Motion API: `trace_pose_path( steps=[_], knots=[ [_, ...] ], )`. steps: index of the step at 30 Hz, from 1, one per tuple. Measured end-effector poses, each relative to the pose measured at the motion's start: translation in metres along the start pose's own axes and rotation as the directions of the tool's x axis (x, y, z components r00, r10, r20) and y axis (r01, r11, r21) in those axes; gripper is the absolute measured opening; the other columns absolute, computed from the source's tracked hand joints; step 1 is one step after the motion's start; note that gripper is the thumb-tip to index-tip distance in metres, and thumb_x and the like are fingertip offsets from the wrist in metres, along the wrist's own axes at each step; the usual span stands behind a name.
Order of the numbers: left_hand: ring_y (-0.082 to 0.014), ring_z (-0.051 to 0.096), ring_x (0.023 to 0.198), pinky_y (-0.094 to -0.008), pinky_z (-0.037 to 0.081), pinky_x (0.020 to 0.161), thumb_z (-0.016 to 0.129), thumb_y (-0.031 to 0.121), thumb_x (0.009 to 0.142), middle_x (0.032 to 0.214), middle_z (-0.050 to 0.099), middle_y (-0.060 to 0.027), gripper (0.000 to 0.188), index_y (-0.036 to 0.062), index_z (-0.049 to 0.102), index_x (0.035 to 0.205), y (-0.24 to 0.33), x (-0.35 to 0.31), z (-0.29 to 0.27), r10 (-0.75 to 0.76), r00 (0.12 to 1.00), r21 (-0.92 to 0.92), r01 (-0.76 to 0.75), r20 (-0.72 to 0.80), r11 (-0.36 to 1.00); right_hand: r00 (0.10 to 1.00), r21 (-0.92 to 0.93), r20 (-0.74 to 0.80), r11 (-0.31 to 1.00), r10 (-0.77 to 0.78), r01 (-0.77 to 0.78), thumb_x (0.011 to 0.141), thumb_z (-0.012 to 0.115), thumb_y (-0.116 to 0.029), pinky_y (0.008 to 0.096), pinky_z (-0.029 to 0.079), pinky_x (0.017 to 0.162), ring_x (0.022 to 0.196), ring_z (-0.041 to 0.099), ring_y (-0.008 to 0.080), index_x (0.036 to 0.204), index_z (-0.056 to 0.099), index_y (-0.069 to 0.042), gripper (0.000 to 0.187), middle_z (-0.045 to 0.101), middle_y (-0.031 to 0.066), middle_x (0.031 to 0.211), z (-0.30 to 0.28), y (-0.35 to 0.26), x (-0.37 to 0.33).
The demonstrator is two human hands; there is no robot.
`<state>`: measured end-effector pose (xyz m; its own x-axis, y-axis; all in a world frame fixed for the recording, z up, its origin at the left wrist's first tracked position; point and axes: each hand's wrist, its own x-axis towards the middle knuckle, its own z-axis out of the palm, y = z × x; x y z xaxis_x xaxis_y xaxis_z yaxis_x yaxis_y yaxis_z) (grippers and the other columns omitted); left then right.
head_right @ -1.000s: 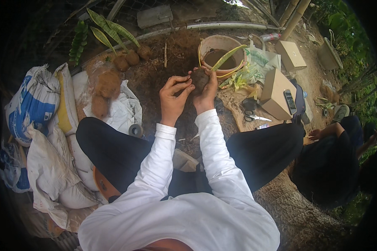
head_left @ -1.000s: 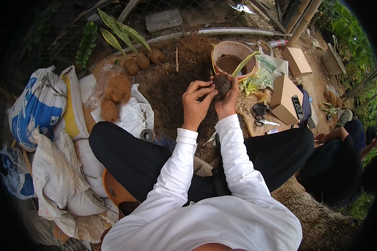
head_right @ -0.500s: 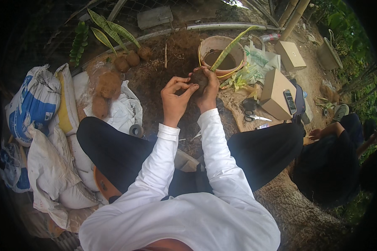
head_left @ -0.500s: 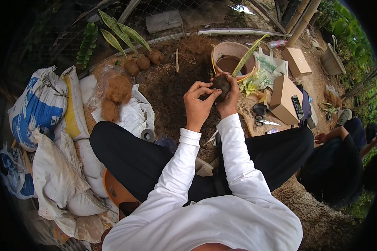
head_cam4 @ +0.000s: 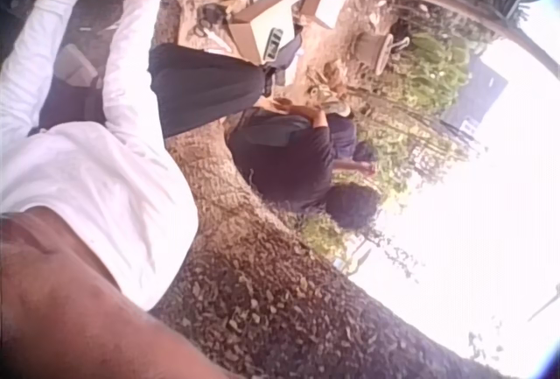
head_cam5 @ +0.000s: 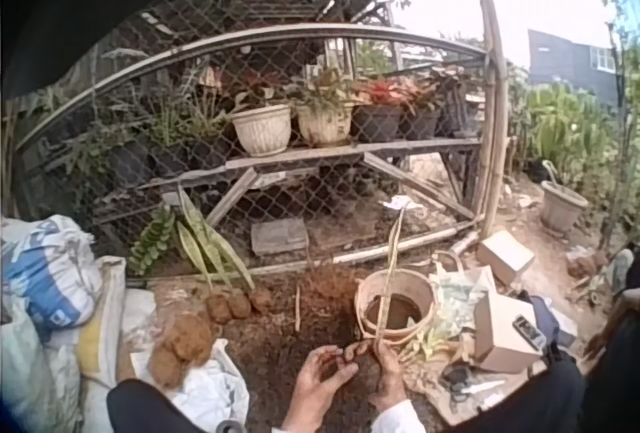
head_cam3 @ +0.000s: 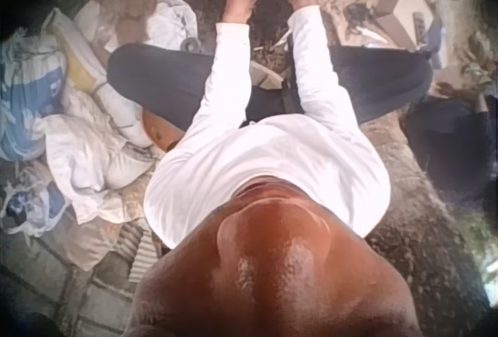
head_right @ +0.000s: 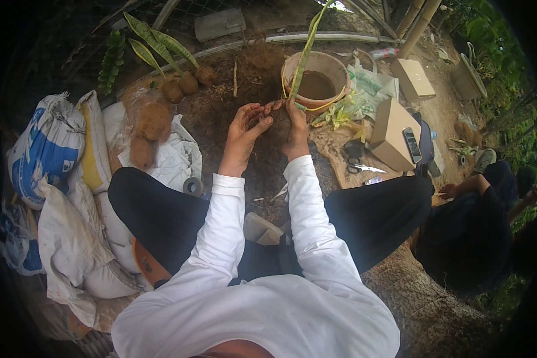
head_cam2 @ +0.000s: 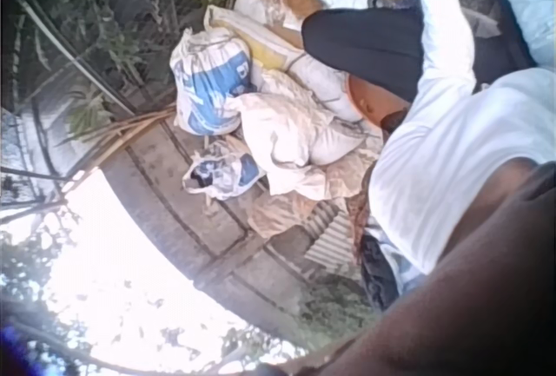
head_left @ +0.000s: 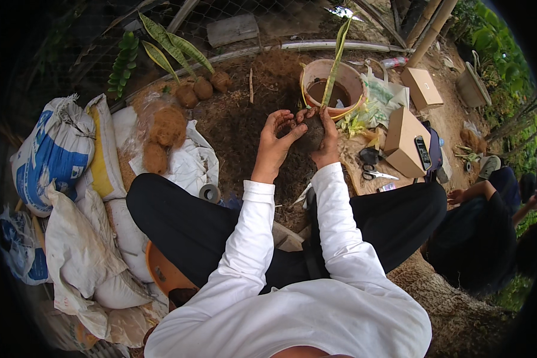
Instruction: The person sits cross-legged on the ground and packs soil around the base of a snake plant leaf using their hands. They repeatedly pick up handfuls of soil and press it into a small mound at the base of the plant, occasionally dipping their hands into a nearby bucket of water to moisten the soil.
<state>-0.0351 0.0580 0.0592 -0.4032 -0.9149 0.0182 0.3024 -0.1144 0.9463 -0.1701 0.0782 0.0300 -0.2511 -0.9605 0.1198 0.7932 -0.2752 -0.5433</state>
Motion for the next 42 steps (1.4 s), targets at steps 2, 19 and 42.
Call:
trace_pose_path(
  steps=[2,19,42],
  knots=[
    [-0.0185,0.054,0.120,-0.0319,0.046,0.101,0.076,0.005,0.087,0.124,0.057,-0.0093,0.049,0.0018,0.051,0.128,-0.008,0.002,-0.006,-0.012,1.000,0.056,0.012,0.009,0.998,1.000,0.009,0.018,1.000,0.014,-0.014,0.101,0.055,-0.036,0.0372,0.053,0.076,0.085,0.063,0.0272,0.092,0.058,-0.001,0.036,0.064,0.0162,0.094,-0.005,0.001,-0.001],
    [-0.0290,0.050,0.127,-0.0410,0.038,0.110,0.058,0.035,0.102,0.131,0.053,-0.0160,0.049,0.0004,0.046,0.134,0.009,-0.004,0.011,0.266,0.960,0.293,-0.230,-0.091,0.928,0.975,-0.349,-0.190,0.936,-0.113,0.041,0.104,0.050,-0.041,0.0376,0.054,0.085,0.090,0.065,0.0241,0.106,0.062,0.001,0.044,0.066,0.0161,0.103,0.004,0.007,-0.001],
    [-0.0267,0.058,0.113,-0.0386,0.044,0.099,0.043,0.039,0.107,0.115,0.059,-0.0149,0.047,-0.0029,0.055,0.124,-0.005,-0.001,0.015,0.369,0.895,0.422,-0.243,-0.249,0.873,0.998,-0.796,0.019,0.603,-0.064,0.054,0.106,0.020,-0.059,0.0358,0.035,0.113,0.133,0.050,0.0241,0.141,0.051,0.001,0.077,0.055,0.0144,0.142,0.052,0.014,-0.008]
  ],
)
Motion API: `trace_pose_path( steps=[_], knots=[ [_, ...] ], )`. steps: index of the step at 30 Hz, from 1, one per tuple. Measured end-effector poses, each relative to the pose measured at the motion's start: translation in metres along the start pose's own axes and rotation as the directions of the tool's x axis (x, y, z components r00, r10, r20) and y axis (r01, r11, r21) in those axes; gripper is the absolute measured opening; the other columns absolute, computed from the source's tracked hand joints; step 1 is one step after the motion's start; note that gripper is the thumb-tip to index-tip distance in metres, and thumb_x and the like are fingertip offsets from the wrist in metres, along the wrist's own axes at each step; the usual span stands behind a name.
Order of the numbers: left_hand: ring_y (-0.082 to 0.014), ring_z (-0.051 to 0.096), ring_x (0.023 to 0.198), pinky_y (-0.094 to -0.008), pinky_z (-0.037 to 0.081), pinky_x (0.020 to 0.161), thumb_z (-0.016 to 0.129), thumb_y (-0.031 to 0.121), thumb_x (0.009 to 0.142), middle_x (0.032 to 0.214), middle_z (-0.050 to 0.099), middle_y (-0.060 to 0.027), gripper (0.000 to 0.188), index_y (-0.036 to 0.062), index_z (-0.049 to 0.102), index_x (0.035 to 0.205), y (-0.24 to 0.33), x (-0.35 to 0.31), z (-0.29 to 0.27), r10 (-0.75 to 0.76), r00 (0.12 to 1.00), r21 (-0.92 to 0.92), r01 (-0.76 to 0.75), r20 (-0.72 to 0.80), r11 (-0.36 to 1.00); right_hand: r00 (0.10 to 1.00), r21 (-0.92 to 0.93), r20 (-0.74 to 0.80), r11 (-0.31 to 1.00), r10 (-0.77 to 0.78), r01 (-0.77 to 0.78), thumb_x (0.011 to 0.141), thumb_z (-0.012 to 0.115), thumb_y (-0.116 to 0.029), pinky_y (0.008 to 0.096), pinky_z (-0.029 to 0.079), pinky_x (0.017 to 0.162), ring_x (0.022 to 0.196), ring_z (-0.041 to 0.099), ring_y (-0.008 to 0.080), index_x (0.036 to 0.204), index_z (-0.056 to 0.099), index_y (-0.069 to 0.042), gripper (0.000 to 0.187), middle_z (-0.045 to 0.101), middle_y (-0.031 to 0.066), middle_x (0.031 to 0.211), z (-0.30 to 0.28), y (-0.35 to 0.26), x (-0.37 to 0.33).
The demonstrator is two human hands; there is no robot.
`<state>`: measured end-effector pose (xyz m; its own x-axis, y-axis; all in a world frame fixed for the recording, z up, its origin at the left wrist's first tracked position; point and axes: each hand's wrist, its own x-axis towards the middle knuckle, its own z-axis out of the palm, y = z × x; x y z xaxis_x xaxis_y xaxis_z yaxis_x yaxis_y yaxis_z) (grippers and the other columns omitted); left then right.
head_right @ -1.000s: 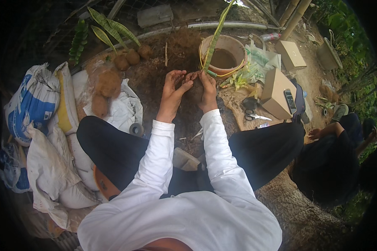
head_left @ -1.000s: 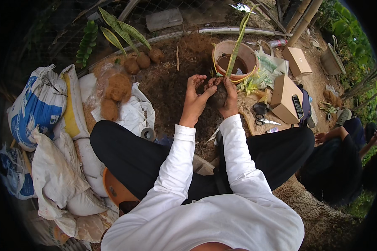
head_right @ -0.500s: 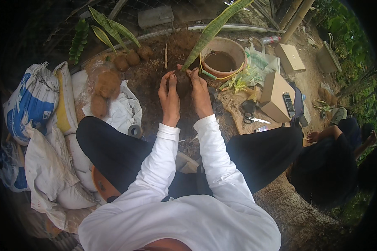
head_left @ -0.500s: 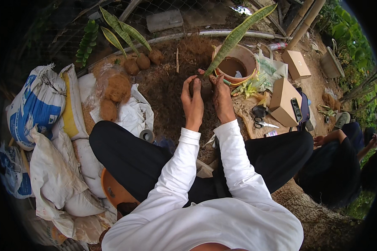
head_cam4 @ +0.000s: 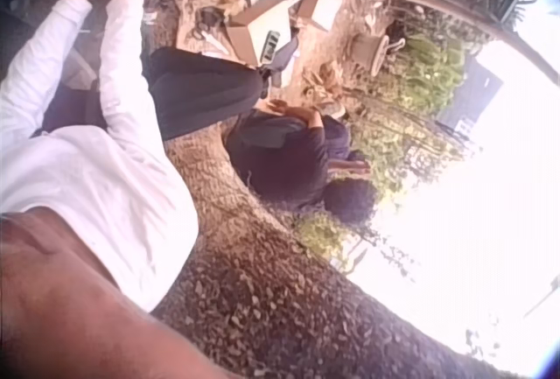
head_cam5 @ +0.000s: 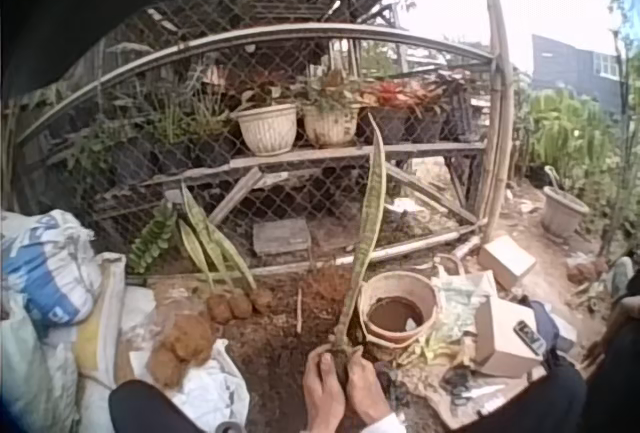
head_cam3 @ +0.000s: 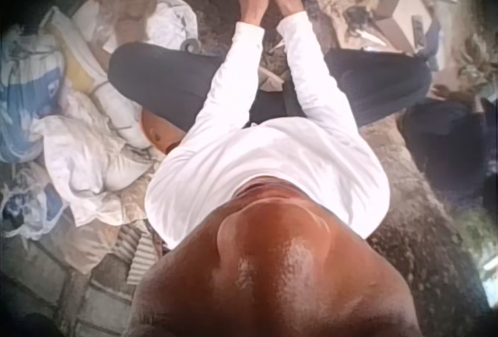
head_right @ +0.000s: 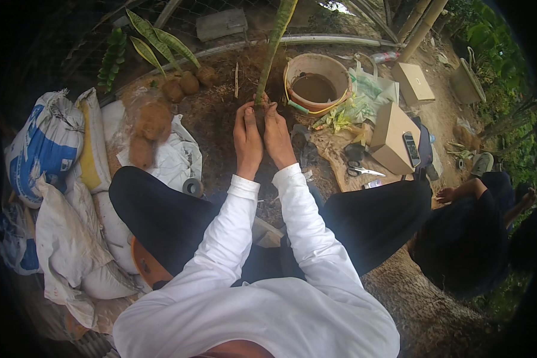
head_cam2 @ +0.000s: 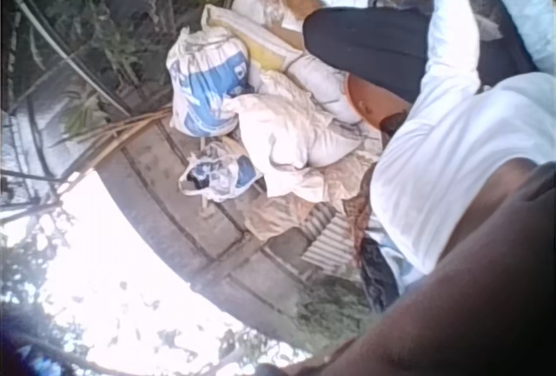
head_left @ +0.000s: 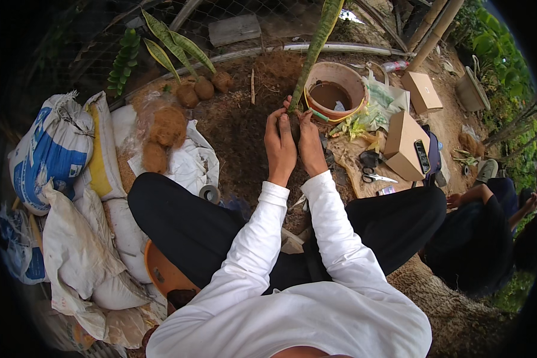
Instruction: The person sits cross-legged on the ground and packs soil around the base of a snake plant leaf using their hands. They repeatedly pick up handfuls of soil and press it into a small mound at the base of the plant, occasionally dipping their hands into a nearby bucket of water to moisten the soil.
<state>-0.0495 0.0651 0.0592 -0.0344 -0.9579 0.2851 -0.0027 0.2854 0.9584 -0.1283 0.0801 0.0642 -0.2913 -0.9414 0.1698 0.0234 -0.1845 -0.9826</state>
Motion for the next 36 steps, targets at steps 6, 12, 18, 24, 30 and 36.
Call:
trace_pose_path(
  steps=[6,12,18,24,30,36],
  knots=[
    [-0.0197,0.059,0.107,-0.0339,0.046,0.095,0.045,0.039,0.107,0.115,0.063,-0.0118,0.051,-0.0074,0.056,0.125,-0.008,0.000,0.002,-0.272,0.959,-0.338,0.231,-0.077,0.912,0.993,-0.236,0.067,0.966,-0.096,0.109,0.105,0.014,-0.060,0.0361,0.028,0.118,0.138,0.045,0.0276,0.145,0.044,0.005,0.082,0.050,0.0187,0.147,-0.002,-0.001,0.005],
    [-0.0153,0.060,0.106,-0.0309,0.048,0.093,0.052,0.031,0.104,0.119,0.062,-0.0092,0.042,-0.0049,0.059,0.123,-0.009,0.001,-0.005,-0.397,0.910,-0.686,0.363,0.116,0.630,0.998,0.172,0.035,0.984,-0.049,0.043,0.107,0.037,-0.046,0.0357,0.039,0.111,0.126,0.056,0.0229,0.136,0.055,0.006,0.062,0.062,0.0164,0.133,-0.017,-0.015,0.005],
    [-0.0148,0.064,0.096,-0.0292,0.051,0.084,0.054,0.026,0.101,0.107,0.067,-0.0060,0.027,0.0040,0.064,0.113,-0.021,0.000,-0.016,-0.360,0.905,-0.654,0.416,0.228,0.631,0.997,0.306,0.026,0.950,-0.072,0.061,0.102,0.059,-0.022,0.0303,0.050,0.096,0.106,0.065,0.0165,0.122,0.065,0.005,0.035,0.072,0.0123,0.113,-0.018,-0.019,0.006],
    [-0.0151,0.065,0.095,-0.0295,0.051,0.085,0.055,0.028,0.100,0.108,0.068,-0.0073,0.033,-0.0008,0.065,0.113,-0.017,-0.004,-0.014,-0.370,0.890,-0.613,0.453,0.266,0.647,1.000,0.252,0.021,0.968,-0.007,0.002,0.100,0.062,-0.020,0.0298,0.052,0.089,0.101,0.066,0.0147,0.115,0.068,0.004,0.029,0.072,0.0119,0.110,-0.019,-0.019,0.008],
    [-0.0195,0.067,0.093,-0.0332,0.054,0.081,0.054,0.032,0.100,0.102,0.068,-0.0079,0.032,0.0030,0.063,0.112,-0.008,0.001,-0.019,-0.431,0.819,-0.723,0.552,0.378,0.415,0.998,0.341,-0.044,0.940,0.045,-0.028,0.100,0.061,-0.019,0.0263,0.051,0.085,0.103,0.064,0.0116,0.115,0.071,0.000,0.026,0.071,0.0070,0.115,-0.026,-0.019,0.004],
    [-0.0181,0.066,0.095,-0.0328,0.054,0.084,0.054,0.035,0.101,0.106,0.067,-0.0071,0.032,0.0071,0.061,0.114,-0.011,0.012,-0.024,-0.491,0.849,-0.740,0.455,0.193,0.496,0.979,0.085,0.094,0.981,-0.180,0.172,0.096,0.067,-0.016,0.0321,0.048,0.097,0.115,0.063,0.0160,0.117,0.071,0.002,0.028,0.069,0.0095,0.125,-0.017,-0.009,-0.001]
  ],
)
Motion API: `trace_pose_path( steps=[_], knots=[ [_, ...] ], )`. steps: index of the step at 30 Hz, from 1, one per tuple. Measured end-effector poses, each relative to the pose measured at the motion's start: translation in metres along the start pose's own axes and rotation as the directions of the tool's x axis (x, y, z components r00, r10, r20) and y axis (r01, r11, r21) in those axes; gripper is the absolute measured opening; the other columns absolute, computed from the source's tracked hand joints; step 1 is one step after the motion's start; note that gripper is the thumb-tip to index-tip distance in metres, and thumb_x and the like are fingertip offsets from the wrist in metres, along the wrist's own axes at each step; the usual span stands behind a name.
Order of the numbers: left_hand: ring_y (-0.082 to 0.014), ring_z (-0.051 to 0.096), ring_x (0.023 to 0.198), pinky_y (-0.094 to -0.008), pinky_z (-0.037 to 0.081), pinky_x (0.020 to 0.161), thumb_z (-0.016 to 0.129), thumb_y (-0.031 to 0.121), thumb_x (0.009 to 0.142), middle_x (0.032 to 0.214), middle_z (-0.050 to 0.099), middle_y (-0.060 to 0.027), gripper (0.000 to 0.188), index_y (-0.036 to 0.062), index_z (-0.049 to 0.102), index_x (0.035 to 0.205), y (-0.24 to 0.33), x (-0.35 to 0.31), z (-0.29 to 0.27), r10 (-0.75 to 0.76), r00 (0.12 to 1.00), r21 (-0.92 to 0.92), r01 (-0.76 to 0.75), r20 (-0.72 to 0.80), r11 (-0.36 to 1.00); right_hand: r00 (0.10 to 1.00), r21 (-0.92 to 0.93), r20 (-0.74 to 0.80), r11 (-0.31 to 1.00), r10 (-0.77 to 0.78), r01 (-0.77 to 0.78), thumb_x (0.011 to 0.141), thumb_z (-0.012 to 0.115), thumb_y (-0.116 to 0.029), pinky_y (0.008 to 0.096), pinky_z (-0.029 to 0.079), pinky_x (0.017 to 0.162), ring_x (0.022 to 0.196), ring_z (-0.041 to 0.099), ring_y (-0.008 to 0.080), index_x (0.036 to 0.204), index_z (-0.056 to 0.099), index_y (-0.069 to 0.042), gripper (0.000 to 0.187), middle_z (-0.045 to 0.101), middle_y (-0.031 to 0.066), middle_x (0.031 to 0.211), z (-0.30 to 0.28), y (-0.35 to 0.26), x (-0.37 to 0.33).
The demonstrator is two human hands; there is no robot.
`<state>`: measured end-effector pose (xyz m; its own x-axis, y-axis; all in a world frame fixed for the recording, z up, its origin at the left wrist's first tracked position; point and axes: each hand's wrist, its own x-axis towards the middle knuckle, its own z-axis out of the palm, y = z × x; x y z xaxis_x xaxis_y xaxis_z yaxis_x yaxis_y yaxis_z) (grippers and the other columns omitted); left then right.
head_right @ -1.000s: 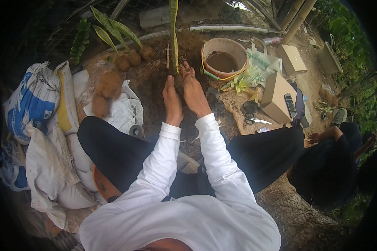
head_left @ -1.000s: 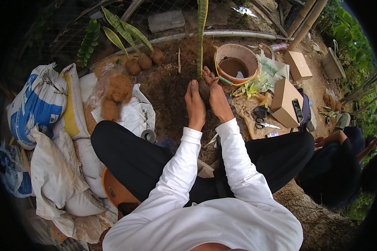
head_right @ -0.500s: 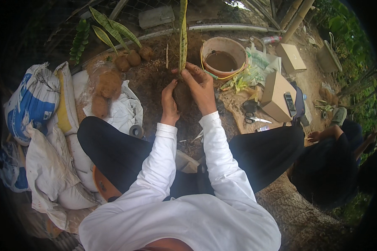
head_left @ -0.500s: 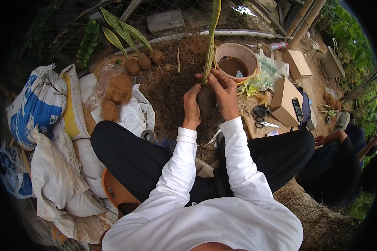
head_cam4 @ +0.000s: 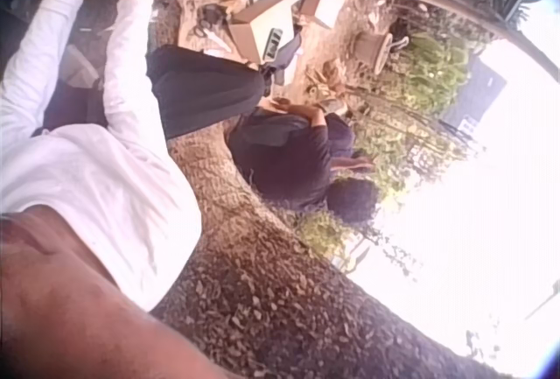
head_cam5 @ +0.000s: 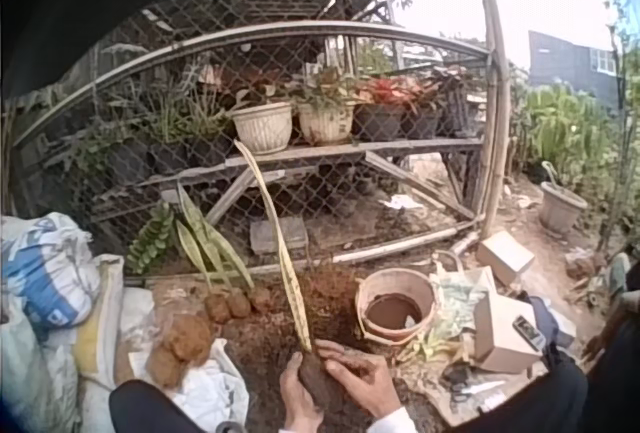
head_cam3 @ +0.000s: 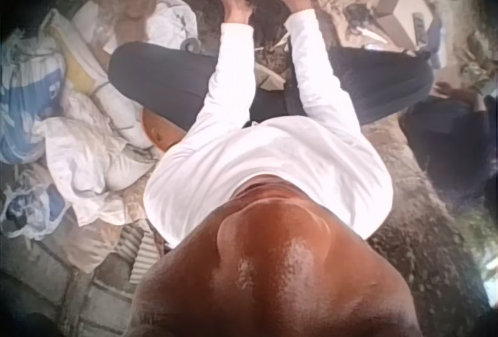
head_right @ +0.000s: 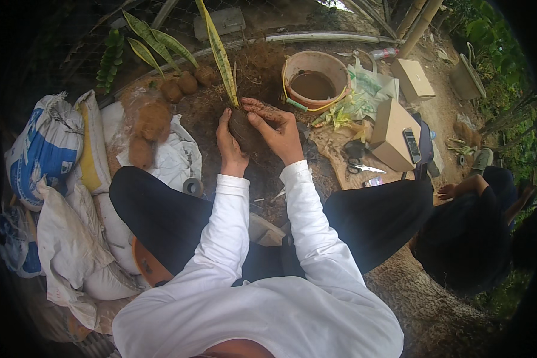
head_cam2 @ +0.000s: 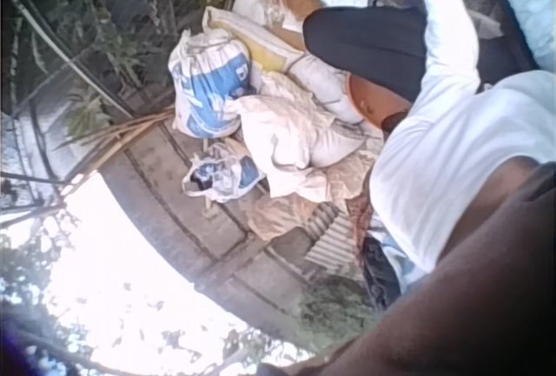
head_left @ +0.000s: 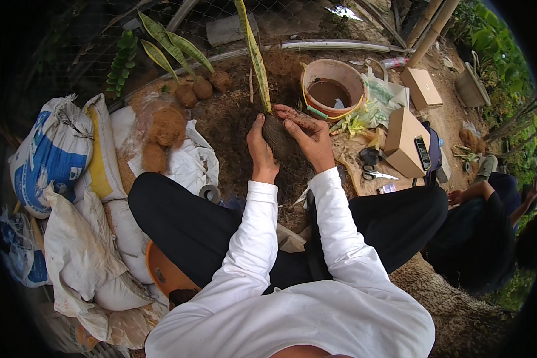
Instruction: The person sits cross-legged on the ground and packs soil around the base of a snake plant leaf using their hands. They repeatedly pick up handfuls of soil and press it into a small mound at the base of the plant, occasionally dipping their hands into a nearby bucket of water to moisten the soil.
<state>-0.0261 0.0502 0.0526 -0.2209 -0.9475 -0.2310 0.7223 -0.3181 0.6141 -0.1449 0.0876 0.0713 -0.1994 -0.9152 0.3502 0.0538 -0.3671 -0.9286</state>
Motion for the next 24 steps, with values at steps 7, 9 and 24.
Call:
trace_pose_path(
  steps=[7,9,24],
  knots=[
    [-0.0213,0.065,0.095,-0.0348,0.053,0.083,0.052,0.048,0.101,0.104,0.064,-0.0082,0.044,0.0063,0.060,0.113,0.008,0.001,0.010,-0.015,0.998,-0.115,0.008,-0.057,0.993,0.990,0.053,-0.115,0.996,0.077,-0.072,0.098,0.064,-0.018,0.0311,0.048,0.098,0.109,0.065,0.0162,0.122,0.068,0.002,0.032,0.071,0.0112,0.119,0.006,0.013,-0.003],
    [-0.0215,0.065,0.094,-0.0366,0.053,0.083,0.050,0.051,0.102,0.106,0.065,-0.0100,0.049,0.0054,0.059,0.116,0.013,0.012,0.000,0.060,0.994,-0.025,-0.062,-0.088,0.998,0.951,0.100,-0.213,0.973,0.226,-0.209,0.099,0.063,-0.020,0.0305,0.051,0.091,0.102,0.066,0.0152,0.121,0.067,0.005,0.033,0.073,0.0091,0.111,0.005,0.015,-0.006],
    [-0.0278,0.067,0.090,-0.0441,0.057,0.071,0.049,0.058,0.099,0.095,0.065,-0.0100,0.051,0.0088,0.060,0.104,0.038,0.037,-0.019,0.071,0.989,-0.148,-0.090,-0.127,0.985,0.972,0.181,0.093,0.956,0.215,-0.229,0.083,0.082,-0.013,0.0282,0.053,0.084,0.092,0.067,0.0120,0.125,0.066,0.001,0.048,0.071,0.0071,0.101,0.008,0.025,-0.014]
  ],
)
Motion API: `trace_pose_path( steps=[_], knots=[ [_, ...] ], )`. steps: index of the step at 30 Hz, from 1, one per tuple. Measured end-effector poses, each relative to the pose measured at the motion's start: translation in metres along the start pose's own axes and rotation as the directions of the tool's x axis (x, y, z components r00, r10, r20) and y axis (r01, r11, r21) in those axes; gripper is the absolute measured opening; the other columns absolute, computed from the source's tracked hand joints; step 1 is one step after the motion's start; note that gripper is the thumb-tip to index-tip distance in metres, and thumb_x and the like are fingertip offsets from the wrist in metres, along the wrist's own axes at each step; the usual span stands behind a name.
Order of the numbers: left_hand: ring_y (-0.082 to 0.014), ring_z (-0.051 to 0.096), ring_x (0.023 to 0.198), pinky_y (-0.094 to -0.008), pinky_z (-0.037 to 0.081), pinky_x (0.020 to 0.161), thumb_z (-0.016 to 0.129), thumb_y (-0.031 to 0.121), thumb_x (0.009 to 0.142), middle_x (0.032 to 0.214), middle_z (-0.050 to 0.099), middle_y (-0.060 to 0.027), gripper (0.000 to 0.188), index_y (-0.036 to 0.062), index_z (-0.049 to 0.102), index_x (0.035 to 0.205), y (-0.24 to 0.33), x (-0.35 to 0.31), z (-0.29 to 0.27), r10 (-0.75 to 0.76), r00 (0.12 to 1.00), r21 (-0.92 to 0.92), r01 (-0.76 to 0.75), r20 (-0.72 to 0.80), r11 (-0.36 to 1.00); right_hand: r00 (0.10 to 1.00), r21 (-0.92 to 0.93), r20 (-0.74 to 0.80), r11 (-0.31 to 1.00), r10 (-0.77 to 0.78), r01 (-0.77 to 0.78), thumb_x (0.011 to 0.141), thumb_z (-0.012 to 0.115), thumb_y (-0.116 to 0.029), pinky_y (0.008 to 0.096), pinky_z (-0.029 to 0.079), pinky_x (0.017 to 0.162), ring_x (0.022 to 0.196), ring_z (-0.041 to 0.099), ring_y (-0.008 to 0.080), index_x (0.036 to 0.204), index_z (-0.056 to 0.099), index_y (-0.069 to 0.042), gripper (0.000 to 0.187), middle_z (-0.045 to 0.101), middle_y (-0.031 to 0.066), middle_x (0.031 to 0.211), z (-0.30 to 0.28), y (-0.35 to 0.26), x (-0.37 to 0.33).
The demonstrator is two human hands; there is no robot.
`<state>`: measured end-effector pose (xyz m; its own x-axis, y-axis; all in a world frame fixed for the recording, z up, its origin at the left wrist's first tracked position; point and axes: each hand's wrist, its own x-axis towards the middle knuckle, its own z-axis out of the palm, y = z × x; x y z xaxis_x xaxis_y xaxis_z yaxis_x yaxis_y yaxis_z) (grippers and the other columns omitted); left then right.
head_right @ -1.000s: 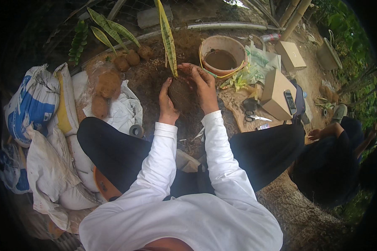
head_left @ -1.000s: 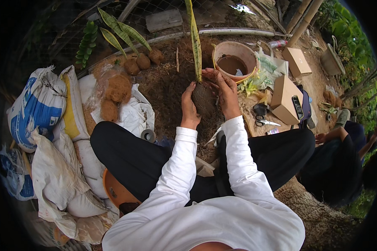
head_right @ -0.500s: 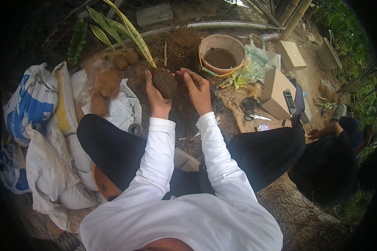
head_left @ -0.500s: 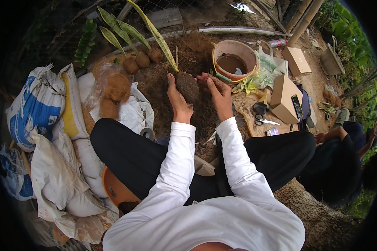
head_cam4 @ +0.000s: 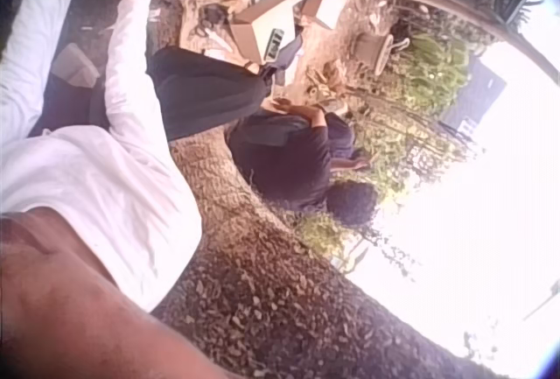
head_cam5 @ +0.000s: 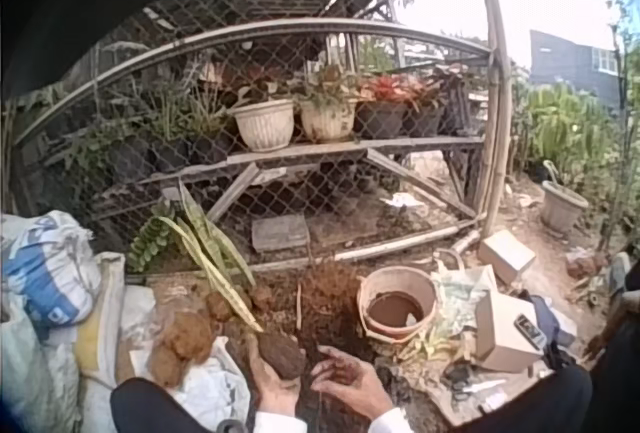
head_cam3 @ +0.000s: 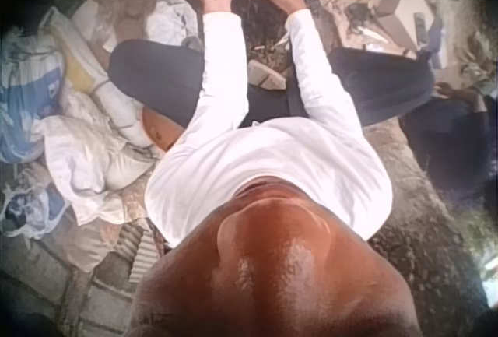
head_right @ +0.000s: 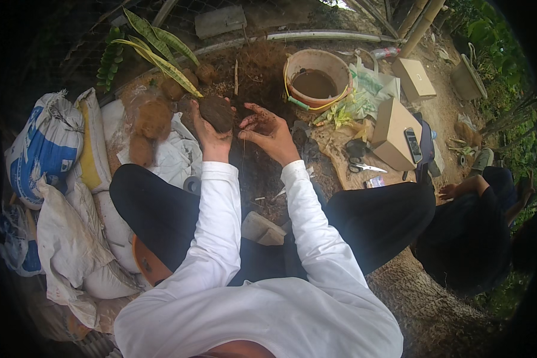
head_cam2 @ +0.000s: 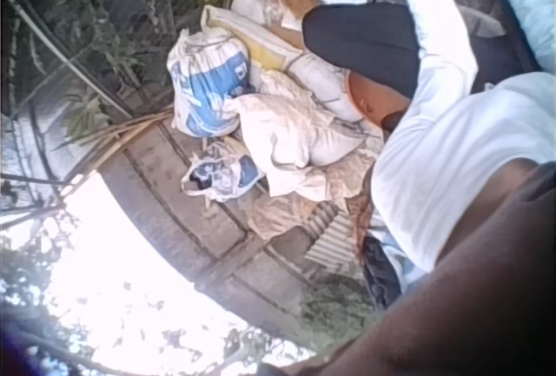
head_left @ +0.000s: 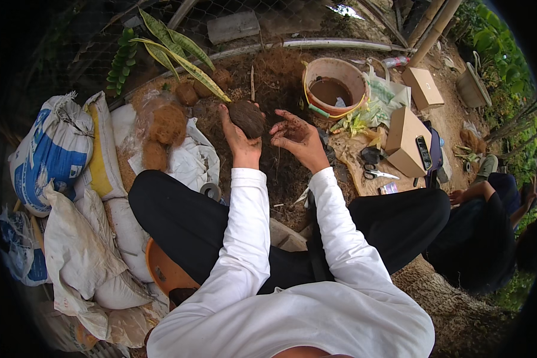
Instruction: The person sits cross-legged on the ground and packs soil around the base of a snake plant leaf using their hands. They repeatedly pick up handfuls of soil and press it into a small mound at the base of the plant, occasionally dipping their hands into a nearby bucket of water to moisten the soil.
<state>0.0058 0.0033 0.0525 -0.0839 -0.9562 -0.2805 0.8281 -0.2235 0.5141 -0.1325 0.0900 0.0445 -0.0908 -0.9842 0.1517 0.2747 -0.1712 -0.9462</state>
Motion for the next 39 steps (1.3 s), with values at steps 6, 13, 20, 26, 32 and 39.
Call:
trace_pose_path(
  steps=[6,13,20,26,32,39],
  knots=[
    [-0.0283,0.067,0.090,-0.0446,0.057,0.070,0.049,0.057,0.099,0.095,0.065,-0.0101,0.049,0.0089,0.061,0.101,-0.009,0.005,-0.006,-0.031,0.997,-0.068,0.036,0.070,0.997,0.996,-0.205,-0.092,0.978,0.018,-0.037,0.090,0.074,-0.011,0.0260,0.054,0.071,0.083,0.067,0.0111,0.114,0.072,0.001,0.027,0.072,0.0066,0.090,-0.011,-0.016,0.002],
    [-0.0273,0.067,0.089,-0.0430,0.057,0.069,0.049,0.057,0.099,0.095,0.065,-0.0102,0.051,0.0080,0.060,0.104,-0.012,0.001,-0.002,0.032,0.999,-0.023,-0.032,-0.002,0.999,0.976,-0.181,-0.056,0.959,0.209,-0.216,0.093,0.071,-0.029,0.0262,0.047,0.062,0.069,0.063,0.0098,0.093,0.071,-0.001,0.029,0.071,0.0038,0.082,-0.012,-0.011,0.005],
    [-0.0265,0.066,0.091,-0.0420,0.057,0.071,0.051,0.056,0.099,0.096,0.064,-0.0105,0.050,0.0072,0.058,0.105,-0.012,-0.004,0.001,0.046,0.999,0.028,-0.046,-0.022,0.999,0.952,-0.155,0.057,0.945,0.300,-0.289,0.090,0.074,-0.023,0.0258,0.048,0.064,0.068,0.062,0.0109,0.091,0.072,0.000,0.023,0.071,0.0050,0.080,-0.012,-0.005,0.004],
    [-0.0258,0.065,0.095,-0.0417,0.057,0.074,0.052,0.058,0.098,0.102,0.063,-0.0107,0.053,0.0060,0.058,0.108,0.002,0.002,-0.009,0.068,0.997,-0.024,-0.069,-0.032,0.997,0.916,-0.262,-0.155,0.879,0.370,-0.399,0.087,0.076,-0.023,0.0278,0.049,0.064,0.066,0.064,0.0121,0.087,0.073,0.001,0.025,0.072,0.0054,0.077,-0.067,-0.001,0.000],
    [-0.0283,0.066,0.092,-0.0441,0.056,0.073,0.053,0.050,0.099,0.097,0.064,-0.0110,0.044,0.0068,0.060,0.104,-0.001,0.005,-0.014,-0.028,0.994,-0.038,0.033,0.109,0.999,0.857,-0.579,-0.435,0.643,0.277,-0.501,0.086,0.079,-0.025,0.0281,0.051,0.076,0.081,0.068,0.0148,0.101,0.071,0.004,0.034,0.074,0.0103,0.089,-0.146,0.048,-0.015],
    [-0.0265,0.067,0.091,-0.0398,0.056,0.079,0.056,0.046,0.099,0.096,0.065,-0.0106,0.041,0.0057,0.061,0.105,-0.031,-0.012,-0.006,-0.140,0.971,0.002,0.142,0.193,0.990,0.951,-0.244,-0.305,0.970,-0.057,-0.020,0.103,0.052,-0.042,0.0327,0.046,0.100,0.116,0.061,0.0191,0.132,0.059,0.000,0.052,0.068,0.0109,0.122,-0.032,-0.001,0.016]
  ],
)
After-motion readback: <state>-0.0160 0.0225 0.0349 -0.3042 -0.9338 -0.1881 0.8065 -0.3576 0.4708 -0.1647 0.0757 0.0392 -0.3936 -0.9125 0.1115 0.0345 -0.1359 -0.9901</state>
